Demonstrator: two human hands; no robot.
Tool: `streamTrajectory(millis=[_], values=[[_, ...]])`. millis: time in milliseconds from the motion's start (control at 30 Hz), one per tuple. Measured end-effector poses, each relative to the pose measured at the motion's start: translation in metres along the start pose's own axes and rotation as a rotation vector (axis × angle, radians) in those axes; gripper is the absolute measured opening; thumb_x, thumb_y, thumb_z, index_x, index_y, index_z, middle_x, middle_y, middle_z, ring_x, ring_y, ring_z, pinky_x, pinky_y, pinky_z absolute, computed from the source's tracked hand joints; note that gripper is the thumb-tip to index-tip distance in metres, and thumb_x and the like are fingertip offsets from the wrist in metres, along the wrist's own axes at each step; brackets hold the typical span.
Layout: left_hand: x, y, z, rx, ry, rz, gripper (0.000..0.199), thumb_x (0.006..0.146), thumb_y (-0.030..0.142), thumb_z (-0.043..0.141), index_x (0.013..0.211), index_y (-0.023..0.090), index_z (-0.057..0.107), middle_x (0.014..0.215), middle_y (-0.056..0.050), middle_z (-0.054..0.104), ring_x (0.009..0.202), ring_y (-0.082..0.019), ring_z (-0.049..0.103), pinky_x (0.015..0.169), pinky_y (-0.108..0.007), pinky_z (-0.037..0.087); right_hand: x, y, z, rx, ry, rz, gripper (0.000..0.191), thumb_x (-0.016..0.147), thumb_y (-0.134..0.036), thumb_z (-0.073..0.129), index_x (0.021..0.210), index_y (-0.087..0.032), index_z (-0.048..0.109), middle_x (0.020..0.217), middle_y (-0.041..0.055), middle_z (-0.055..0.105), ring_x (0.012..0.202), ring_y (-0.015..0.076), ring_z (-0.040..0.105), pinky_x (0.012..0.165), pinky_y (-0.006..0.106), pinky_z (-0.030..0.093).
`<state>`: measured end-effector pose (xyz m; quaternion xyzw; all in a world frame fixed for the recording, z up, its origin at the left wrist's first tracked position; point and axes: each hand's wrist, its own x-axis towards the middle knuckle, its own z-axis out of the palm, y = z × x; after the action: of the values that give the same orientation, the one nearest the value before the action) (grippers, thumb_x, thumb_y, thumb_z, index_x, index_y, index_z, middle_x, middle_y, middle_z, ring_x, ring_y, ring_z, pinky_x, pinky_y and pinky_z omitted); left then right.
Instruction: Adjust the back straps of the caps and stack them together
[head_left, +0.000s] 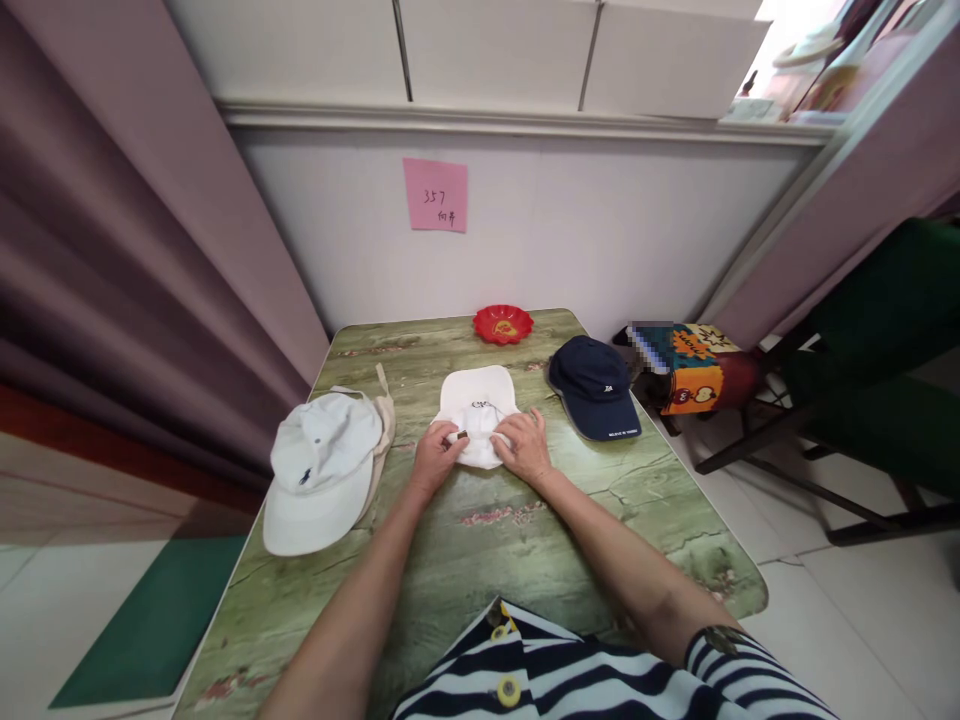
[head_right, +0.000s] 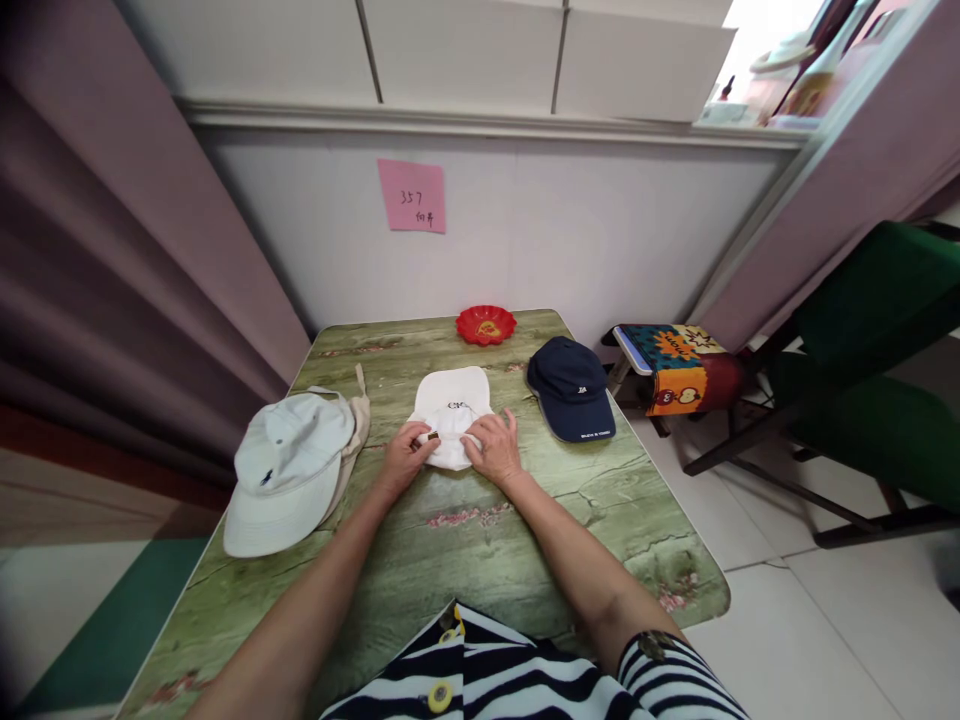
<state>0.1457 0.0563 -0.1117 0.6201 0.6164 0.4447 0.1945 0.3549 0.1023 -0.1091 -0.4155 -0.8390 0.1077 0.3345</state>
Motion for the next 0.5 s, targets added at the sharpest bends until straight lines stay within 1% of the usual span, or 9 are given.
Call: streamTrajectory(millis=[100, 133, 200, 233, 267, 333, 367, 433, 500], values=[[0.002, 0.009, -0.013, 0.105, -0.03, 0.056, 0.019, 0.079, 0.038, 0.068, 0.084, 0.019, 0.07, 0.108, -0.009, 0.065, 0.094, -0.022, 0.062, 0.084, -0.035, 0.049, 0.005, -0.002, -0.014, 0.073, 0.016, -0.021, 0.018, 0.092, -0.035, 0.058, 0.087, -0.023, 0.07, 0.1, 0.0042, 0.072, 0.105, 0.0202, 0.059, 0.115, 0.048, 0.011], [0.004, 0.014, -0.02, 0.151, -0.043, 0.086, 0.019, 0.08, 0.039, 0.068, 0.084, 0.02, 0.071, 0.111, -0.01, 0.066, 0.099, -0.023, 0.061, 0.089, -0.038, 0.047, 0.009, -0.002, -0.022, 0.11, -0.003, -0.034, 0.018, 0.092, -0.036, 0.058, 0.087, -0.023, 0.07, 0.099, 0.0045, 0.072, 0.103, 0.0202, 0.06, 0.114, 0.048, 0.015], [0.01, 0.028, -0.037, 0.228, -0.049, 0.146, 0.019, 0.079, 0.04, 0.071, 0.083, 0.022, 0.073, 0.115, -0.01, 0.067, 0.107, -0.027, 0.058, 0.096, -0.043, 0.043, 0.023, -0.004, -0.04, 0.205, -0.096, -0.083, 0.021, 0.091, -0.038, 0.058, 0.087, -0.021, 0.07, 0.092, 0.0043, 0.073, 0.093, 0.0193, 0.062, 0.107, 0.043, 0.029], [0.014, 0.036, -0.045, 0.25, -0.043, 0.171, 0.018, 0.078, 0.04, 0.072, 0.082, 0.023, 0.073, 0.117, -0.01, 0.068, 0.111, -0.028, 0.056, 0.099, -0.046, 0.041, 0.032, -0.006, -0.051, 0.26, -0.157, -0.106, 0.023, 0.091, -0.039, 0.058, 0.084, -0.02, 0.069, 0.085, 0.0036, 0.072, 0.086, 0.0184, 0.062, 0.099, 0.038, 0.037], [0.019, 0.045, -0.054, 0.256, -0.03, 0.191, 0.017, 0.076, 0.04, 0.075, 0.08, 0.023, 0.073, 0.119, -0.009, 0.068, 0.115, -0.03, 0.054, 0.101, -0.048, 0.04, 0.041, -0.008, -0.063, 0.315, -0.226, -0.121, 0.025, 0.09, -0.041, 0.059, 0.081, -0.02, 0.069, 0.08, 0.0029, 0.07, 0.079, 0.0173, 0.061, 0.086, 0.033, 0.042], [0.027, 0.066, -0.072, 0.191, -0.043, 0.205, 0.019, 0.072, 0.041, 0.078, 0.075, 0.023, 0.072, 0.118, -0.009, 0.069, 0.119, -0.032, 0.052, 0.099, -0.047, 0.041, 0.058, -0.015, -0.088, 0.457, -0.331, -0.097, 0.03, 0.09, -0.044, 0.058, 0.079, -0.018, 0.068, 0.07, -0.0002, 0.064, 0.066, 0.0141, 0.055, 0.066, 0.025, 0.041], [0.031, 0.077, -0.08, 0.116, -0.089, 0.183, 0.022, 0.072, 0.042, 0.077, 0.074, 0.022, 0.071, 0.112, -0.008, 0.071, 0.115, -0.031, 0.055, 0.094, -0.044, 0.045, 0.065, -0.019, -0.1, 0.544, -0.363, -0.075, 0.032, 0.089, -0.046, 0.058, 0.078, -0.018, 0.067, 0.068, -0.0011, 0.061, 0.063, 0.0129, 0.053, 0.06, 0.024, 0.038], [0.034, 0.1, -0.096, -0.085, -0.242, 0.067, 0.029, 0.077, 0.047, 0.071, 0.073, 0.019, 0.069, 0.088, -0.006, 0.072, 0.089, -0.025, 0.063, 0.075, -0.034, 0.05, 0.076, -0.028, -0.122, 0.724, -0.435, -0.005, 0.037, 0.088, -0.051, 0.059, 0.074, -0.017, 0.064, 0.062, -0.0027, 0.056, 0.056, 0.0104, 0.047, 0.052, 0.022, 0.034], [0.033, 0.118, -0.109, -0.274, -0.376, -0.059, 0.036, 0.082, 0.052, 0.065, 0.07, 0.017, 0.065, 0.066, -0.002, 0.063, 0.063, -0.017, 0.058, 0.056, -0.027, 0.046, 0.082, -0.038, -0.137, 0.914, -0.511, 0.076, 0.04, 0.086, -0.054, 0.061, 0.071, -0.017, 0.061, 0.058, -0.0038, 0.052, 0.05, 0.0086, 0.042, 0.048, 0.021, 0.031]])
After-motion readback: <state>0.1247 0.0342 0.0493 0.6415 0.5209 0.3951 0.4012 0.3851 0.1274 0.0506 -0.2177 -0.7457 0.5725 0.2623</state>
